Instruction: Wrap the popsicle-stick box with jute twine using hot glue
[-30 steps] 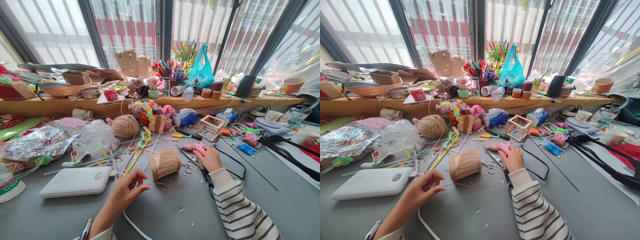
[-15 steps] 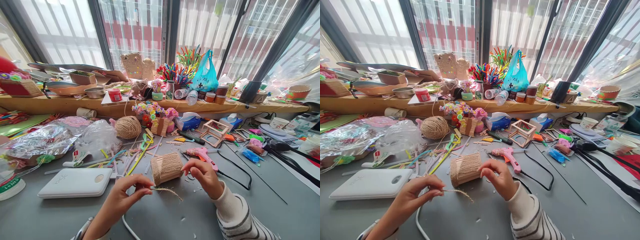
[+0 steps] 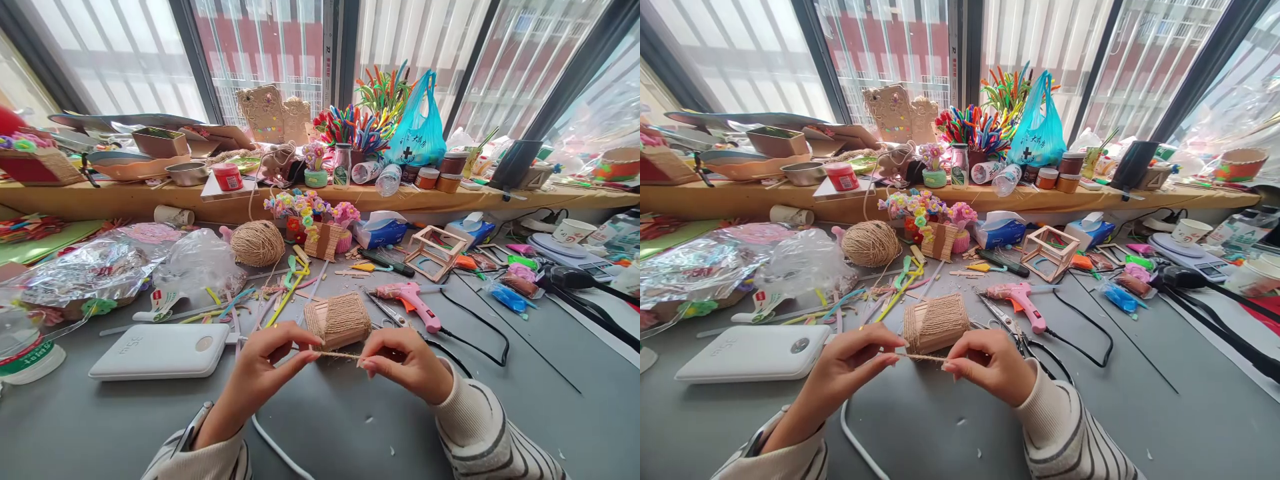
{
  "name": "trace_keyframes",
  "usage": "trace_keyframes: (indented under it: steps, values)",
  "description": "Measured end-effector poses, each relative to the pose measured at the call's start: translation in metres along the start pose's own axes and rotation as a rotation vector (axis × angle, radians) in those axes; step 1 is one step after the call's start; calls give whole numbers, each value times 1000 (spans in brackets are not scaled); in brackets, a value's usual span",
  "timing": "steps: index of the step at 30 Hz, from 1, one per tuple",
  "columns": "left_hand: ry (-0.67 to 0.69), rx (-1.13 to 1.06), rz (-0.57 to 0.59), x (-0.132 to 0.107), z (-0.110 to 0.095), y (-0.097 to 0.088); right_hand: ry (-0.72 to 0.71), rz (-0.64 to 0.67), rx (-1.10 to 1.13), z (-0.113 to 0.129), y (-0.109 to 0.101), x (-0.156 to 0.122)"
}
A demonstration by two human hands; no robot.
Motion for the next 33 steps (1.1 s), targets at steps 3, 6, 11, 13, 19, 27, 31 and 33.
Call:
trace_keyframes:
  steps: [3,6,11,13,19,27,31,33]
  values:
    - [25,26,24,0,0,6,69,-80,33,-8,-5,1]
    - [31,36,11,-1,2,11,118,-125,38,-14,-8,1]
    - [1,37,-44,-1,9,15,115,-153,50,-16,-10,1]
    - [-13,33,-60,-1,11,16,141,-182,41,-19,-12,1]
    - [-19,45,-82,-1,16,21,202,-277,-9,-25,-17,-1]
    - [-54,56,-134,-2,24,22,172,-294,-98,-27,-18,-3]
    - [-51,69,-164,-2,24,22,185,-360,-149,-32,-19,-4]
    - [-49,79,-183,-3,24,22,185,-383,-158,-33,-19,-4]
Point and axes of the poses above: each hand's wrist, its own x-axis towards the middle knuckle, its own y-axis out of the palm, z = x × y, the point moved 5 cm from there along x, towards the middle knuckle, and after that the axes turned 9 degrees about -z, right-handed, at the moved point
